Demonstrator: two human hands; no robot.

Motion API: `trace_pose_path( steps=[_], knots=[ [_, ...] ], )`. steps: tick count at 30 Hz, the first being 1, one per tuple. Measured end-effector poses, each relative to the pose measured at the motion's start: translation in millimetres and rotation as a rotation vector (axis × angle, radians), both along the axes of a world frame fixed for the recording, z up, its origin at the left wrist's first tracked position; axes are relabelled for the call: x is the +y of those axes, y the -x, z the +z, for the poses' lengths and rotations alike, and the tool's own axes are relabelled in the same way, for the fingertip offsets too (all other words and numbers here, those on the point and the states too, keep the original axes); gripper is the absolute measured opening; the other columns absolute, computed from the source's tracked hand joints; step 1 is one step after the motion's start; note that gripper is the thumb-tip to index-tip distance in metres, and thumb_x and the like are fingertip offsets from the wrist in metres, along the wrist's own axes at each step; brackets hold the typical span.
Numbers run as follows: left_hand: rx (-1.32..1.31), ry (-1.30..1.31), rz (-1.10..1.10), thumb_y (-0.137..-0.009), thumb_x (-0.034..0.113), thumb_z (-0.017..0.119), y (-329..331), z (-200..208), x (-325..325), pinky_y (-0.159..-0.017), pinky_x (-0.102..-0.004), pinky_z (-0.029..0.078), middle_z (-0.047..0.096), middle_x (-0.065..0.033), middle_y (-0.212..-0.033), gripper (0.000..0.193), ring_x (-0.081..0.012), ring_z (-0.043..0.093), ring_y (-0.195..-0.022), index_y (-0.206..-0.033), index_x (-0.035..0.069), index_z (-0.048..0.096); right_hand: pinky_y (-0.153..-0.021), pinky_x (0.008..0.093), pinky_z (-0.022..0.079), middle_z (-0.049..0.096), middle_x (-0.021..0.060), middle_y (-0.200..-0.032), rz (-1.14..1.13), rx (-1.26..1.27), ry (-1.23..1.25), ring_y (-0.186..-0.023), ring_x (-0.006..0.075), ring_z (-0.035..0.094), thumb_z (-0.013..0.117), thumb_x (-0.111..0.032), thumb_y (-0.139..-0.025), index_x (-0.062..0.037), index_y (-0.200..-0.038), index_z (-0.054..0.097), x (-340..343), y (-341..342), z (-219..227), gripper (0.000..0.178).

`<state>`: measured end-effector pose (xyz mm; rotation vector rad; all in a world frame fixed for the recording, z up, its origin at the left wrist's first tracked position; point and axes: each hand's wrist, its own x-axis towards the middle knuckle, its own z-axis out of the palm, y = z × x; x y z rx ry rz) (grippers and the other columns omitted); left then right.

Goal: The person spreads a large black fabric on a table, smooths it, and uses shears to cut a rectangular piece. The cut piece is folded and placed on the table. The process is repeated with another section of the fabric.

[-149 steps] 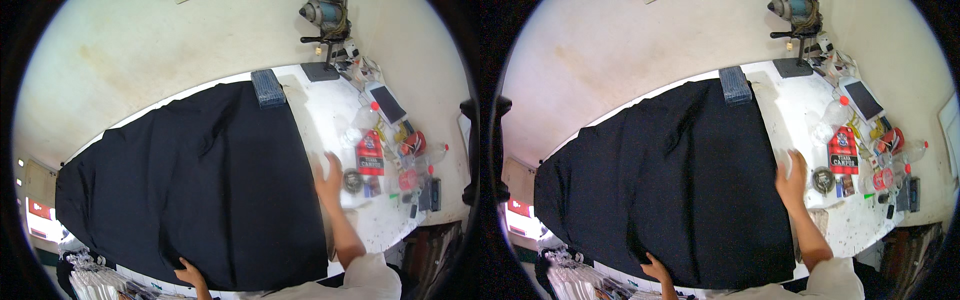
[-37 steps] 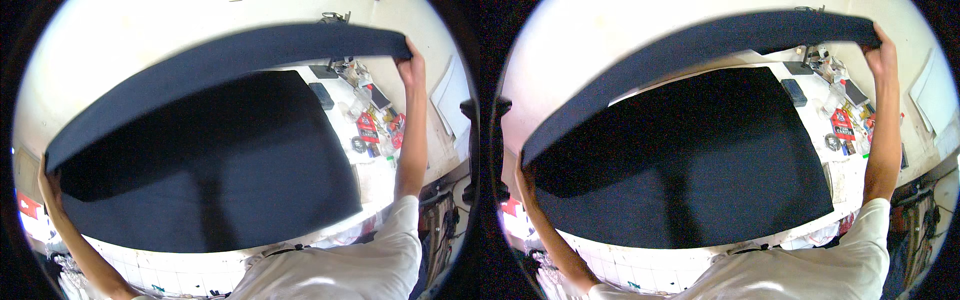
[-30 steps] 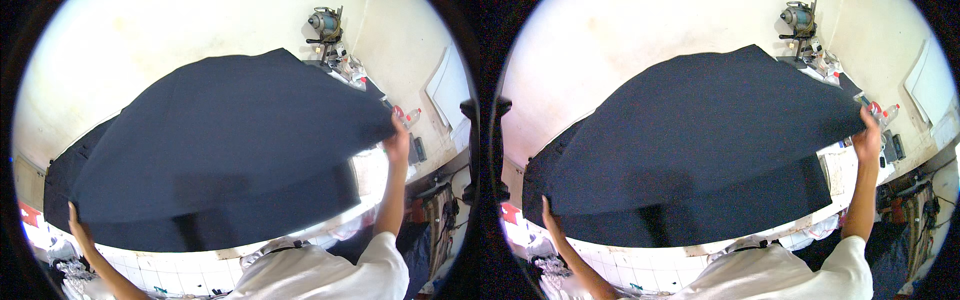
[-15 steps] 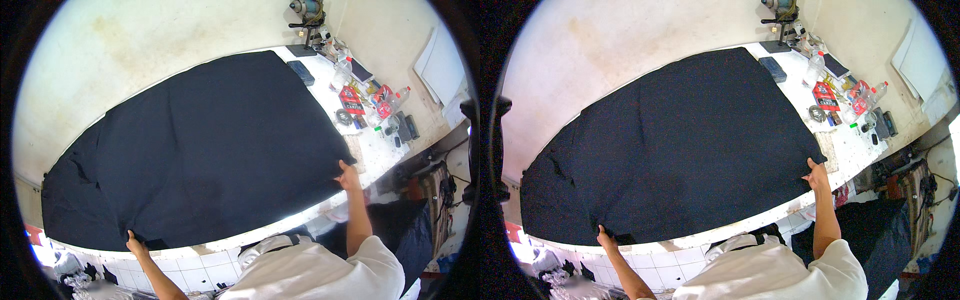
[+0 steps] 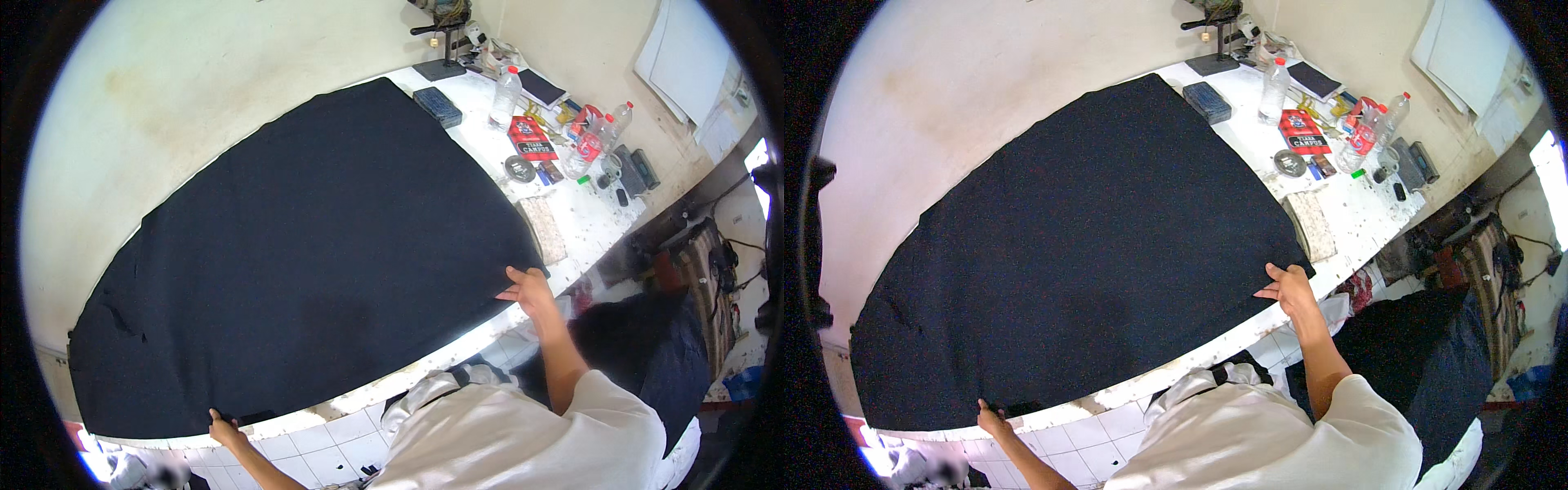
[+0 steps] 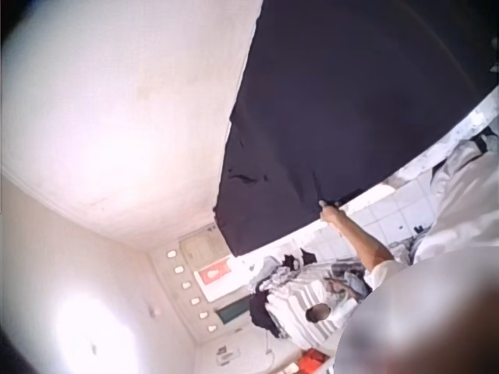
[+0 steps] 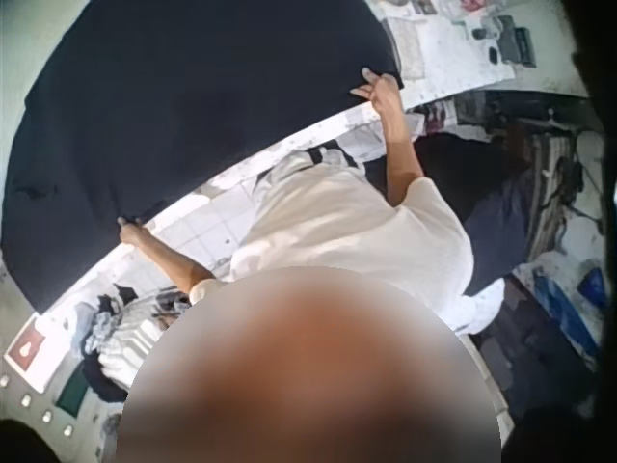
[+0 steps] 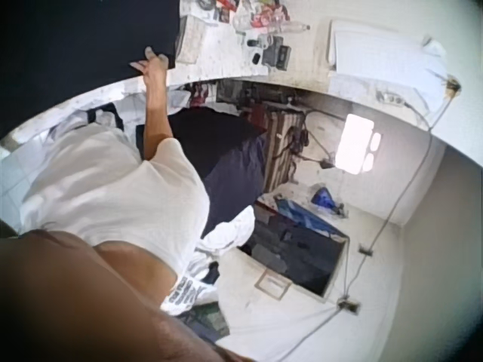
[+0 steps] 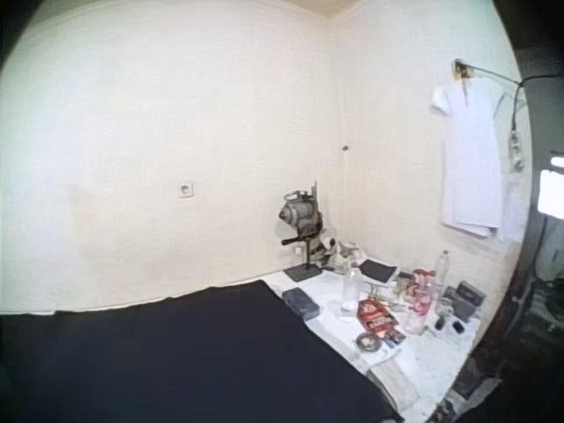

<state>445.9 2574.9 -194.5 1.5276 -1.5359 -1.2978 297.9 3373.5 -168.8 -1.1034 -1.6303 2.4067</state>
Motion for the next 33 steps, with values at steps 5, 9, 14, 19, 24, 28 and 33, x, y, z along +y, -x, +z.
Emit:
trace_pose_path(
  steps=[5, 9, 14, 19, 24, 28, 33],
  knots=[
    [0.019, -0.16, 0.006, -0.107, 0.032, 0.073, -20, -11, -6, -0.062, -0.0345, 0.046, 0.073, -0.0089, -0.107, 0.031, -0.02, 0.06, -0.077, -0.117, 0.003, 0.072, -0.072, 0.0552, 0.072, 0.057, 0.0398, -0.122, 0.037, -0.077, 0.045, -0.078, 0.0347, 0.074, 0.074, -0.007, -0.101, 0.0332, -0.152, -0.001, 17, -11, -7, 0.099],
    [0.284, -0.22, 0.051, -0.107, 0.035, 0.074, -6, -28, 5, -0.059, -0.0336, 0.051, 0.072, -0.0074, -0.098, 0.038, -0.0185, 0.061, -0.07, -0.111, -0.003, 0.073, -0.073, 0.0539, 0.069, 0.066, 0.0297, -0.116, 0.02, -0.077, 0.079, -0.084, 0.035, 0.075, 0.076, -0.015, -0.102, 0.023, -0.137, 0.042, 35, -2, -9, 0.062],
    [0.111, 0.001, -0.048, -0.107, 0.035, 0.074, 13, 14, 0, -0.062, -0.0329, 0.05, 0.072, -0.0082, -0.095, 0.042, -0.0181, 0.061, -0.072, -0.108, -0.006, 0.074, -0.066, 0.0439, 0.065, 0.075, 0.0186, -0.107, -0.066, -0.044, -0.106, -0.083, 0.029, 0.076, 0.068, -0.02, -0.107, 0.0081, -0.123, 0.062, 52, 15, 0, 0.033],
    [0.094, 0.155, -0.001, -0.105, 0.037, 0.076, -6, 46, -22, -0.052, -0.0332, 0.037, 0.068, -0.0045, -0.085, 0.043, -0.0143, 0.053, -0.064, -0.091, -0.003, 0.075, -0.06, 0.041, 0.065, 0.076, 0.0159, -0.099, -0.079, 0.009, -0.206, -0.072, 0.0262, 0.076, 0.065, -0.018, -0.108, 0.0086, -0.119, 0.062, 55, 8, 3, 0.029],
    [0.061, 0.104, 0.071, -0.105, 0.034, 0.077, -16, 9, -13, -0.05, -0.0338, 0.037, 0.066, -0.0036, -0.082, 0.041, -0.0136, 0.05, -0.06, -0.086, -0.002, 0.073, -0.053, 0.0388, 0.066, 0.075, 0.0195, -0.096, -0.086, -0.145, -0.186, -0.071, 0.0266, 0.076, 0.071, -0.008, -0.102, 0.0102, -0.109, 0.066, 56, -1, -3, 0.02],
    [-0.063, 0.131, 0.039, -0.106, 0.035, 0.074, -13, -10, -9, -0.055, -0.0377, 0.048, 0.072, -0.0145, -0.088, 0.051, -0.0217, 0.06, -0.067, -0.104, -0.017, 0.071, -0.054, 0.0409, 0.068, 0.074, 0.0187, -0.094, -0.023, -0.046, -0.203, -0.07, 0.0286, 0.076, 0.072, -0.006, -0.101, 0.0127, -0.111, 0.066, 59, -3, -2, 0.022],
    [-0.207, 0.481, 0.056, -0.105, 0.034, 0.072, -18, -27, -20, -0.074, -0.0462, 0.059, 0.076, -0.0293, -0.104, 0.056, -0.0369, 0.072, -0.082, -0.115, -0.022, 0.068, -0.051, 0.0382, 0.067, 0.074, 0.0195, -0.095, -0.011, -0.069, -0.315, -0.067, 0.0275, 0.074, 0.075, -0.003, -0.099, 0.0146, -0.116, 0.064, 56, -5, 5, 0.027]
  ],
)
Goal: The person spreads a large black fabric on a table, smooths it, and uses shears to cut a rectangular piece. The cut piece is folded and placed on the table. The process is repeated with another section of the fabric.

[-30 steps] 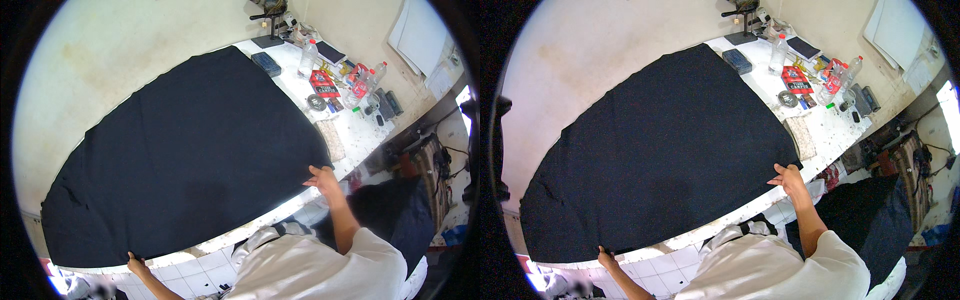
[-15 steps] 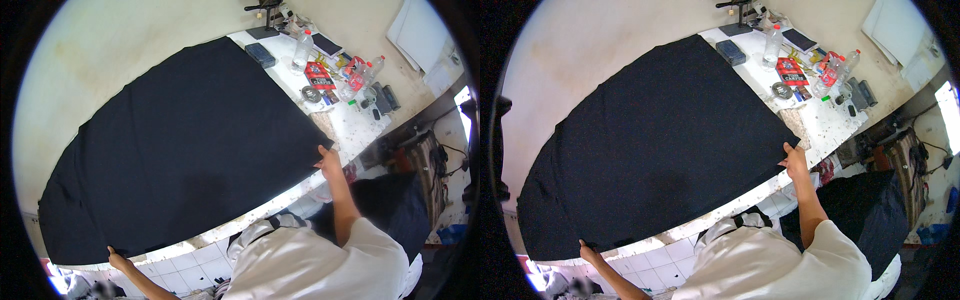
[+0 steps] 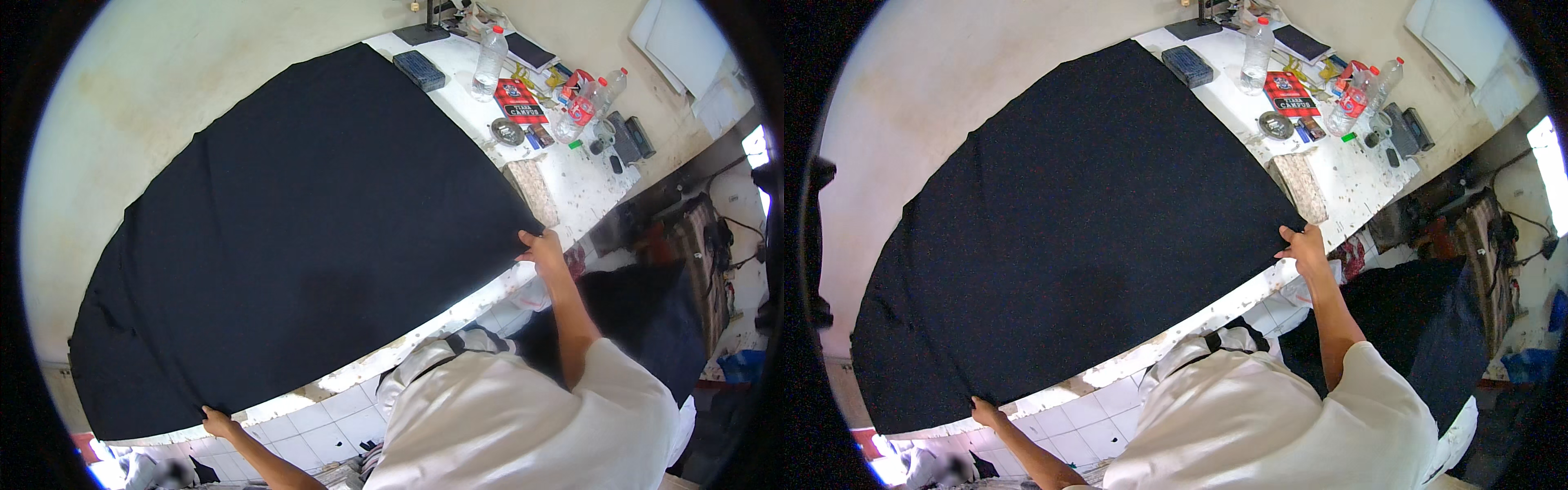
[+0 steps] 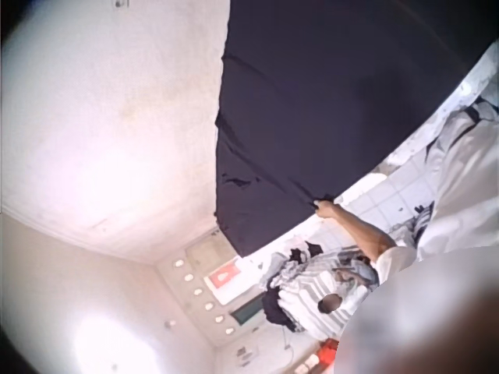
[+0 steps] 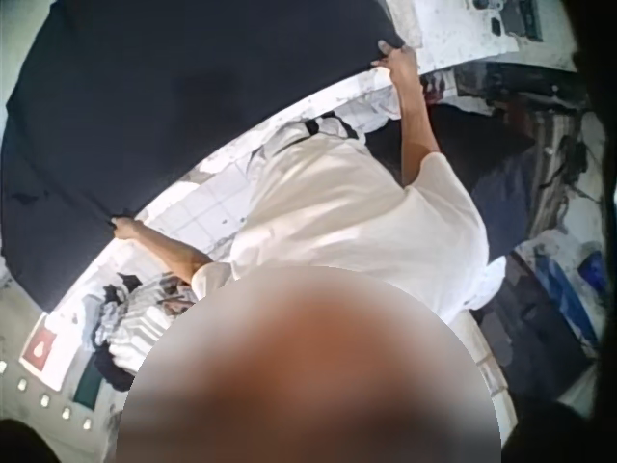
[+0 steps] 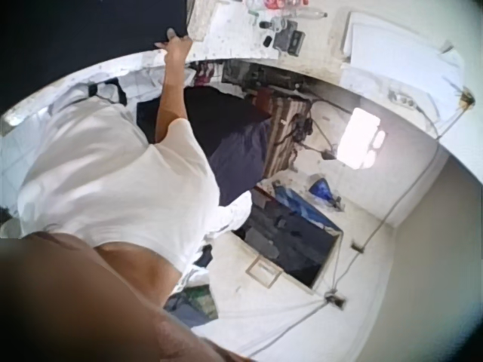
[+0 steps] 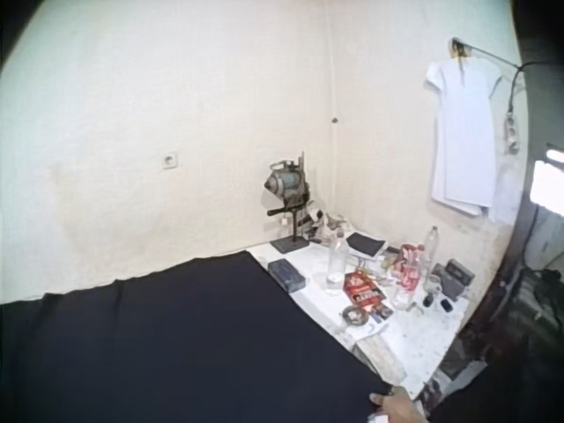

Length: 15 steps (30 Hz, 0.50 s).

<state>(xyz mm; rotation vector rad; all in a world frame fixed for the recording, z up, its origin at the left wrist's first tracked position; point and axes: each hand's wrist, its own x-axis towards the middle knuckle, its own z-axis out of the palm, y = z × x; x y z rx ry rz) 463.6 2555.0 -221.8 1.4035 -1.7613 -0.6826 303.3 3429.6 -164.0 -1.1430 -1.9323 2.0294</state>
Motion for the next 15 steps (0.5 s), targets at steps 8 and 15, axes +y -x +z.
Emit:
trace_pose_path(
  steps=[8, 15],
  knots=[
    [-0.229, -0.129, 0.082, -0.102, 0.038, 0.075, -4, -22, -13, -0.071, -0.0518, 0.058, 0.077, -0.0322, -0.094, 0.058, -0.0414, 0.075, -0.076, -0.1, -0.02, 0.073, -0.048, 0.0377, 0.064, 0.072, 0.0235, -0.095, 0.002, -0.037, -0.057, -0.061, 0.0296, 0.072, 0.076, -0.004, -0.098, 0.019, -0.122, 0.059, 12, -1, -11, 0.037],
    [-0.424, 0.102, -0.029, -0.102, 0.046, 0.072, -8, -40, -27, -0.089, -0.0588, 0.056, 0.076, -0.0359, -0.107, 0.062, -0.0527, 0.073, -0.097, -0.111, -0.015, 0.075, -0.044, 0.0389, 0.06, 0.073, 0.0248, -0.082, 0.087, -0.221, -0.057, -0.055, 0.0311, 0.072, 0.076, -0.003, -0.096, 0.0214, -0.107, 0.064, 12, 1, 2, 0.029]
  ],
)
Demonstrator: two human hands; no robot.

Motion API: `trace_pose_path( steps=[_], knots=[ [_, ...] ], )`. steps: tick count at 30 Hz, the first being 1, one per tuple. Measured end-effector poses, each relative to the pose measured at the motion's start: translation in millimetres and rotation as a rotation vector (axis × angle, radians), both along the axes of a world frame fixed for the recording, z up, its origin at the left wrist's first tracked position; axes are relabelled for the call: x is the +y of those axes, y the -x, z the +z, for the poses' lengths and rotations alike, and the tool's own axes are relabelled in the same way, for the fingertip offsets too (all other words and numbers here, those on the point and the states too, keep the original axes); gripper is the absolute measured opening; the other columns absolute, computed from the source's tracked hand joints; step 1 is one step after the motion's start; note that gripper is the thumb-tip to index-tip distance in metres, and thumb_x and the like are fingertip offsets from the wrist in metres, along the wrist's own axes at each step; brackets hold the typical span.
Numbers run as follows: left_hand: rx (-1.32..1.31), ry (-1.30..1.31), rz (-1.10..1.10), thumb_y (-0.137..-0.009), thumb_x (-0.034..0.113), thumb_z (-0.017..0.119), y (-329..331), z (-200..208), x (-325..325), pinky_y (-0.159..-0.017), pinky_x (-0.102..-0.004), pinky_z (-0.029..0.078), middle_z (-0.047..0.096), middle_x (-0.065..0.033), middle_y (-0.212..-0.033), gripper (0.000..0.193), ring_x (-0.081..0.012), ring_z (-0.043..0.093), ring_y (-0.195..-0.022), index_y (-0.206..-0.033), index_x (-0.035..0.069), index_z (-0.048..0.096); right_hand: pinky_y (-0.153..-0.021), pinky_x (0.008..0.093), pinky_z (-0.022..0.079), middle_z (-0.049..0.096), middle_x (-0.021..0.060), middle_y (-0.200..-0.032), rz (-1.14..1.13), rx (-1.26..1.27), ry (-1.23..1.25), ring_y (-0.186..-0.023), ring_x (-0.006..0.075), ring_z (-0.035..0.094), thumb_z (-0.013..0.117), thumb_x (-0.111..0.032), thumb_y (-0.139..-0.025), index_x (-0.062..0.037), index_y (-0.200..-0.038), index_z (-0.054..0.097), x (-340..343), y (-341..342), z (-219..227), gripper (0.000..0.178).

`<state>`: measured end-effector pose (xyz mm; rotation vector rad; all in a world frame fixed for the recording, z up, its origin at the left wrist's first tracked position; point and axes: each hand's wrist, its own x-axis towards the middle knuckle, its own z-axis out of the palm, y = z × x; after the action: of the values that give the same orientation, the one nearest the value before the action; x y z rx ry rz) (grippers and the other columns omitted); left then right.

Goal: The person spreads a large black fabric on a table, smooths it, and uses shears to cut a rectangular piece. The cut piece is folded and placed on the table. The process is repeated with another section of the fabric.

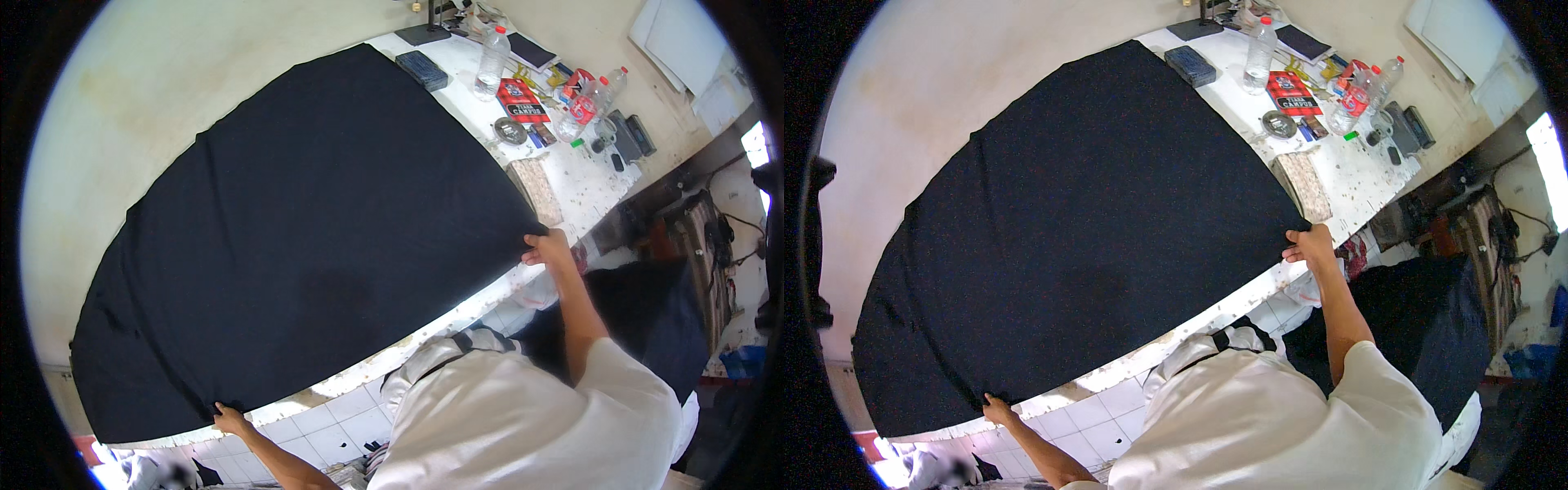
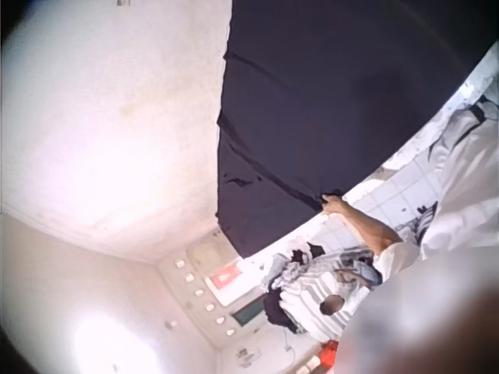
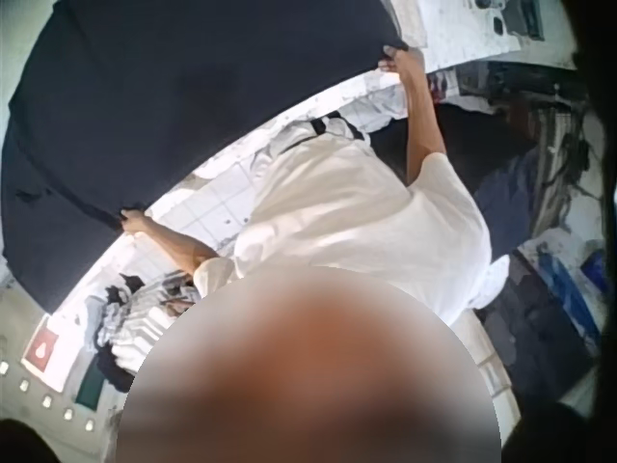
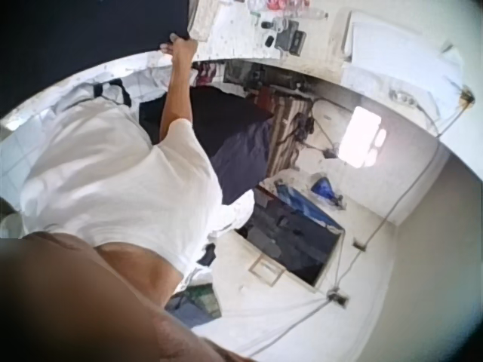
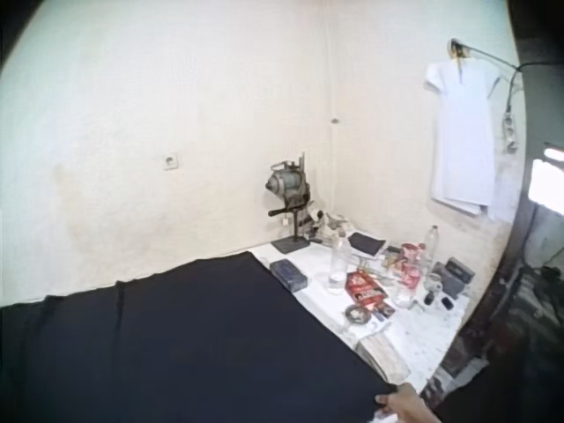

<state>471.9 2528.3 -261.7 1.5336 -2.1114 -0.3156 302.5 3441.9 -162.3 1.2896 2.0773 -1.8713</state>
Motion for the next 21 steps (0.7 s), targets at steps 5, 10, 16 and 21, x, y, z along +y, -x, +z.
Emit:
trace_pose_path(
  steps=[5, 10, 16, 21],
  knots=[
    [-0.056, 0.032, 0.037, -0.101, 0.05, 0.072, 2, -16, -17, -0.09, -0.0614, 0.056, 0.074, -0.0392, -0.103, 0.067, -0.0569, 0.071, -0.093, -0.107, -0.017, 0.075, -0.054, 0.0382, 0.063, 0.075, 0.0247, -0.079, 0.296, -0.34, -0.462, -0.054, 0.0284, 0.073, 0.075, -0.007, -0.09, 0.0186, -0.091, 0.069, 30, 4, 18, 0.027],
    [-0.081, -0.037, 0.141, -0.101, 0.052, 0.071, 7, -12, -17, -0.096, -0.0574, 0.057, 0.076, -0.0353, -0.113, 0.067, -0.0527, 0.073, -0.103, -0.114, -0.013, 0.076, -0.086, 0.0466, 0.062, 0.08, 0.0187, -0.099, 0.05, -0.074, -1.061, -0.089, 0.0362, 0.078, 0.071, -0.012, -0.087, -0.0049, -0.098, 0.079, 95, 59, -13, 0.015],
    [0.356, -0.317, 0.166, -0.098, 0.051, 0.073, 14, -3, 11, -0.085, -0.048, 0.061, 0.078, -0.0228, -0.109, 0.066, -0.0395, 0.075, -0.09, -0.113, -0.012, 0.076, -0.092, 0.0457, 0.058, 0.072, 0.0109, -0.108, 0.418, 0.199, -1.377, -0.112, 0.0343, 0.068, 0.075, -0.009, -0.087, -0.0169, -0.109, 0.083, 192, 170, -67, 0.024],
    [0.694, -0.729, 0.036, -0.101, 0.039, 0.069, -4, 10, 49, -0.082, -0.0417, 0.062, 0.067, -0.0152, -0.115, 0.052, -0.0312, 0.068, -0.098, -0.133, -0.003, 0.068, -0.105, 0.0433, 0.05, 0.072, 0.004, -0.11, 0.861, 0.218, -1.463, -0.124, 0.0262, 0.061, 0.077, -0.009, -0.083, -0.0181, -0.111, 0.084, 230, 230, -87, 0.03]
  ],
)
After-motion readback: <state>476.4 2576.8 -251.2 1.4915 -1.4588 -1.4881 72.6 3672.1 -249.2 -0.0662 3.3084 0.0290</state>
